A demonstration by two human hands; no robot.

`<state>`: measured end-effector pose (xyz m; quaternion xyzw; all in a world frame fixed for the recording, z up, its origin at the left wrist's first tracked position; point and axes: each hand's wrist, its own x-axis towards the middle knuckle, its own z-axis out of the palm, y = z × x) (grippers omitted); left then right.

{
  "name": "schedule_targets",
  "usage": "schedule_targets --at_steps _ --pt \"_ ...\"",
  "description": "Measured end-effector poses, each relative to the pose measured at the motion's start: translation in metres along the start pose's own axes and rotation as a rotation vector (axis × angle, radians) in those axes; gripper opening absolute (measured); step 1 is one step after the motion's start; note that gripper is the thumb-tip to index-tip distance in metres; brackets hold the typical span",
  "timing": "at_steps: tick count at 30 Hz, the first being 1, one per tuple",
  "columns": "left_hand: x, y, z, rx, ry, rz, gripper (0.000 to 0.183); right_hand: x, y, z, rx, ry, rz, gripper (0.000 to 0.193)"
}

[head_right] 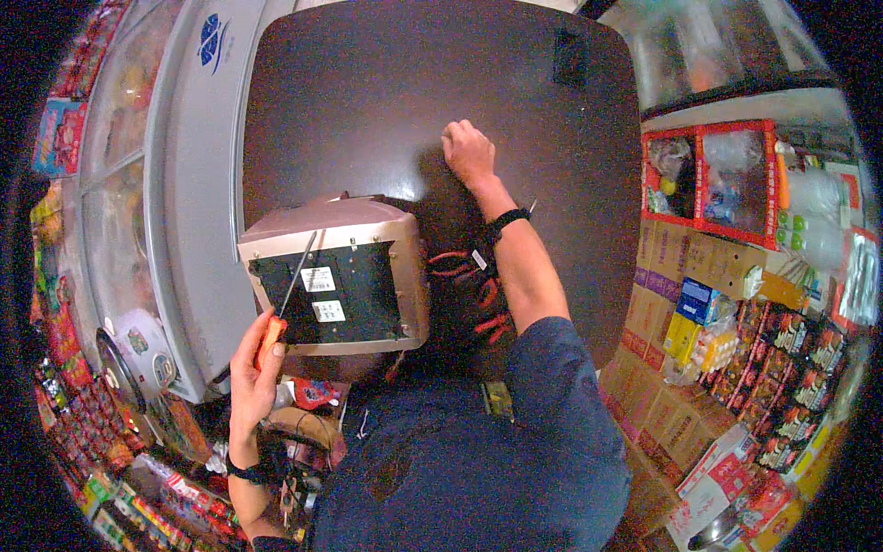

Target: The person disassembles a small countertop appliance on a table using a screwdriver and pliers, then moves to a standing fan and removes its front grille with a screwdriver. The person handles screws, the appliance casing, and the fan grille throughout the sequence.

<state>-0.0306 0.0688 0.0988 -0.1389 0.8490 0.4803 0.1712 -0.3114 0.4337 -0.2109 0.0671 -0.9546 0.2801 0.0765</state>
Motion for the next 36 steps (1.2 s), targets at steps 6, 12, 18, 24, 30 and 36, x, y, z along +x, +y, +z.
schedule_targets --at_steps 6,12,18,24,30,36 --pt "0.001 0.017 -0.004 0.034 -0.007 0.146 0.050 0.001 -0.051 -0.055 0.619 -0.238 0.270 0.022" --pt "-0.012 0.031 -0.014 0.108 0.031 0.456 0.049 -0.053 -0.149 -0.133 1.482 -0.341 0.027 0.008" --pt "-0.042 0.035 -0.029 0.108 0.005 0.510 0.041 -0.088 -0.203 -0.173 1.559 -0.458 0.023 0.008" --pt "-0.072 0.027 -0.047 0.092 0.035 0.600 0.041 -0.116 -0.235 -0.174 1.883 -0.536 -0.030 0.018" --pt "-0.091 0.011 -0.053 0.097 0.113 0.699 0.038 -0.135 -0.260 -0.174 1.934 -0.501 0.087 0.017" --pt "-0.096 0.001 -0.056 0.045 0.107 0.725 0.037 -0.142 -0.277 -0.175 1.920 -0.510 0.078 0.024"
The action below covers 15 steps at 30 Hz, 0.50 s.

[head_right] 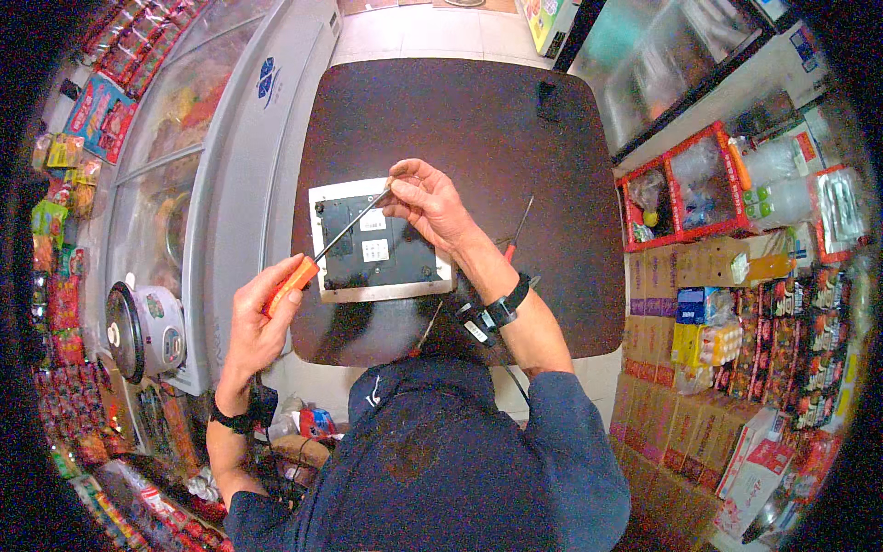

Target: The person disassembles a small countertop appliance on a table using a screwdriver and pliers, then moves to a standing fan and removes its front grille with a screwdriver. The person handles screws, the appliance casing, and the fan grille throughout the sequence.

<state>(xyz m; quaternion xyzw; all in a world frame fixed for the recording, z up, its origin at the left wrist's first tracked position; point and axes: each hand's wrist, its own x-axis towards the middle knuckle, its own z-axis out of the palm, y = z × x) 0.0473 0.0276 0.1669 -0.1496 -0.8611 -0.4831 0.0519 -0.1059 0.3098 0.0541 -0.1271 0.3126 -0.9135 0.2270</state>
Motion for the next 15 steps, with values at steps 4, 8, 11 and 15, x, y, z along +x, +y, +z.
schedule_targets --at_steps 4,8,11,15 --pt "-0.006 -0.003 -0.003 -0.063 -0.019 -0.045 0.037 -0.001 -0.001 0.004 0.002 -0.015 -0.009 0.025" --pt "-0.012 -0.002 -0.010 -0.221 -0.095 -0.304 0.038 -0.004 -0.002 0.009 0.007 -0.032 -0.013 0.025" --pt "-0.013 -0.001 -0.011 -0.250 -0.092 -0.323 0.039 -0.004 -0.007 0.011 -0.063 -0.033 -0.008 0.026" --pt "-0.012 -0.001 -0.008 0.005 -0.016 -0.012 0.039 -0.004 -0.017 0.011 -0.373 0.006 -0.028 0.028"
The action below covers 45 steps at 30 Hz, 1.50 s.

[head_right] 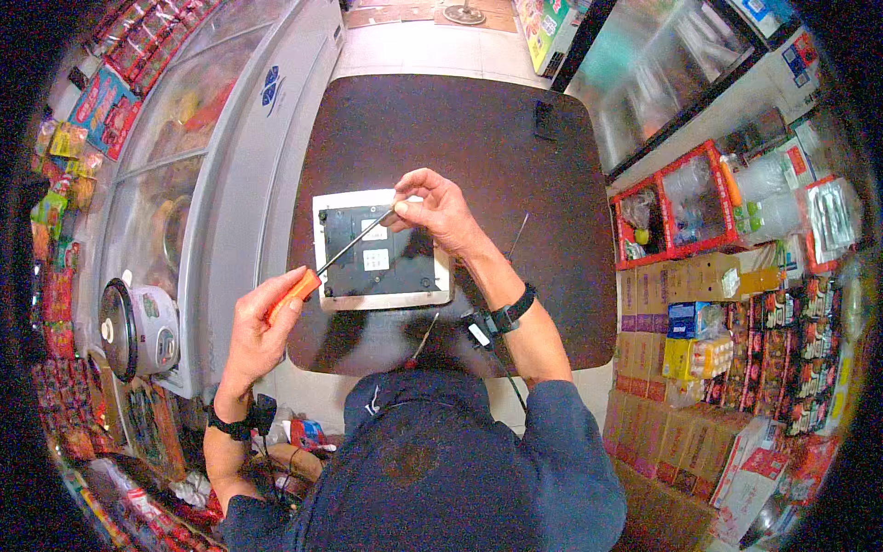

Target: The person disassembles a small countertop appliance on a table using a screwdriver and pliers, then moves to a standing fan and removes its front grille with a screwdriver. The person handles screws, the appliance casing, and the fan grille throughout the sequence.

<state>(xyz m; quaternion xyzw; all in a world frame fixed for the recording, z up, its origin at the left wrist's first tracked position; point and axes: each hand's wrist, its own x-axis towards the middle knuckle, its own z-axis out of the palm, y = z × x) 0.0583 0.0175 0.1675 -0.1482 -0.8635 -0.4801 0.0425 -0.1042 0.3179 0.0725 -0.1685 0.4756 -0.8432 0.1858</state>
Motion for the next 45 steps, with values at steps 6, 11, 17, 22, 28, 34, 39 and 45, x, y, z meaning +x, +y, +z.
schedule_targets --at_steps 6,11,17,22,28,34,39,45 --pt "-0.007 0.007 0.009 0.427 0.072 0.264 0.043 -0.002 0.008 -0.004 -0.052 -0.046 0.081 0.028" --pt "-0.025 0.006 0.011 0.268 0.094 0.105 0.043 0.001 0.037 0.001 -0.077 -0.064 0.154 0.023" --pt "-0.052 -0.019 -0.010 0.135 0.104 -0.035 0.036 0.005 0.063 0.010 -0.393 -0.209 0.136 0.014" --pt "-0.057 -0.018 -0.027 0.181 0.098 0.015 0.034 0.012 0.059 0.029 -0.801 -0.263 0.052 0.015" --pt "-0.035 0.002 -0.030 0.104 0.061 -0.051 0.029 0.001 0.045 0.024 -1.015 -0.342 -0.297 0.011" --pt "-0.006 0.021 -0.021 0.101 0.165 0.081 0.041 -0.012 0.049 0.021 -1.066 -0.337 -0.385 0.011" --pt "0.010 0.027 -0.009 0.127 0.151 0.175 0.040 -0.020 0.053 0.025 -1.064 -0.303 -0.391 0.011" --pt "0.023 0.022 -0.004 0.164 0.167 0.337 0.039 -0.023 0.056 0.025 -1.156 -0.216 -0.396 0.010"
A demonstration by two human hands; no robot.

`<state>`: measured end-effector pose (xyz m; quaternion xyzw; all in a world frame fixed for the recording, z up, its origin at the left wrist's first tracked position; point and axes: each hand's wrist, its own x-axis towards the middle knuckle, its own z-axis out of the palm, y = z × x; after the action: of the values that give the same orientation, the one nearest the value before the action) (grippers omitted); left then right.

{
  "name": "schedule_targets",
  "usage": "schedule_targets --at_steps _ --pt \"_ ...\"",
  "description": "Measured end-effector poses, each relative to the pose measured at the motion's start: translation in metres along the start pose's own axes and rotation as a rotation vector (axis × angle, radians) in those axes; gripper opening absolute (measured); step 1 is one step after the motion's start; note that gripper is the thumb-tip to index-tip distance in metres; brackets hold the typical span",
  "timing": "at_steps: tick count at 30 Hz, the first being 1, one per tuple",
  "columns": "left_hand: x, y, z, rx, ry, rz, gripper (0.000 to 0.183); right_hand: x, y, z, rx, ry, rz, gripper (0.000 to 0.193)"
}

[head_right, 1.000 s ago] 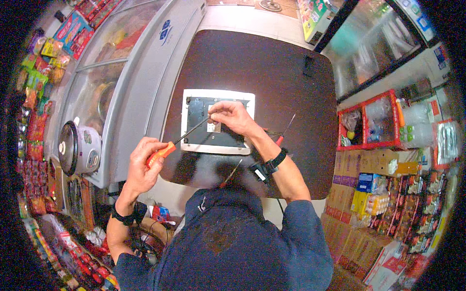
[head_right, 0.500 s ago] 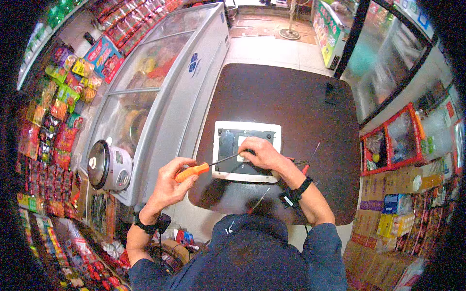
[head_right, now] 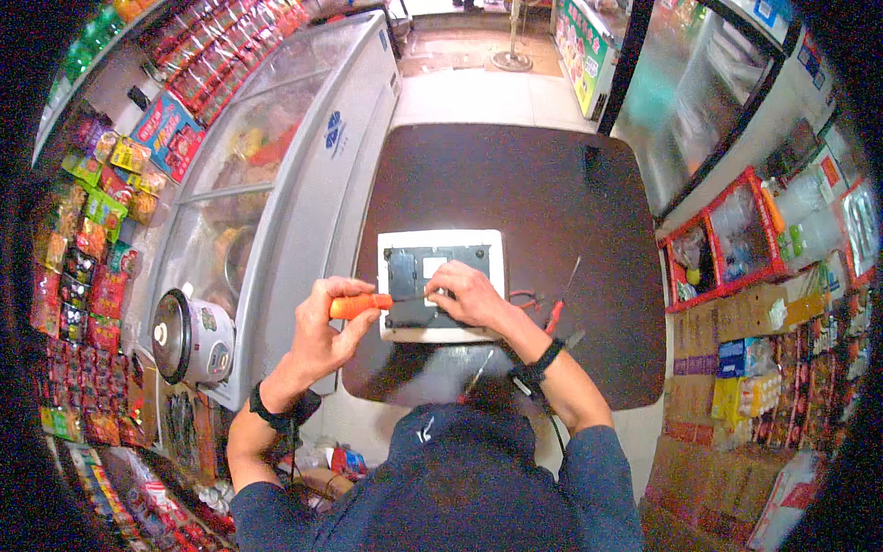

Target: The person disassembles a small countertop appliance on a table using a screwdriver and pliers, then moves to a standing fan and removes its front grille with a screwdriver. The person handles screws, the appliance casing, and the fan grille throughout the sequence.

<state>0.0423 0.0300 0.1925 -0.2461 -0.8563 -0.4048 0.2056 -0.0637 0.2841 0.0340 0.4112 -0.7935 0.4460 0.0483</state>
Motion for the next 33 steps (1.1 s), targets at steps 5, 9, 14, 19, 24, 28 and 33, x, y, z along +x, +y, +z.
schedule_targets --at_steps 5,9,14,19,24,28,33 --pt "-0.020 -0.009 0.010 0.040 -0.058 0.052 0.044 0.009 0.007 0.024 -0.111 0.103 0.006 0.010" --pt "-0.035 -0.023 0.016 0.110 -0.061 0.077 0.049 0.022 0.009 0.046 -0.129 0.148 -0.003 0.014" --pt "-0.035 -0.048 0.024 0.138 -0.009 0.076 0.051 0.042 0.019 0.067 -0.139 0.209 0.077 0.019" --pt "-0.027 -0.072 0.030 0.232 -0.014 0.128 0.048 0.057 0.034 0.077 -0.207 0.184 0.079 0.028" --pt "-0.024 -0.085 0.039 0.235 -0.090 0.143 0.045 0.053 0.046 0.077 -0.292 0.137 0.073 0.041" --pt "-0.024 -0.091 0.046 0.225 -0.132 0.116 0.045 0.049 0.052 0.079 -0.298 0.083 0.127 0.045" --pt "-0.020 -0.095 0.048 0.231 -0.178 0.111 0.045 0.051 0.055 0.084 -0.314 0.110 0.134 0.046"
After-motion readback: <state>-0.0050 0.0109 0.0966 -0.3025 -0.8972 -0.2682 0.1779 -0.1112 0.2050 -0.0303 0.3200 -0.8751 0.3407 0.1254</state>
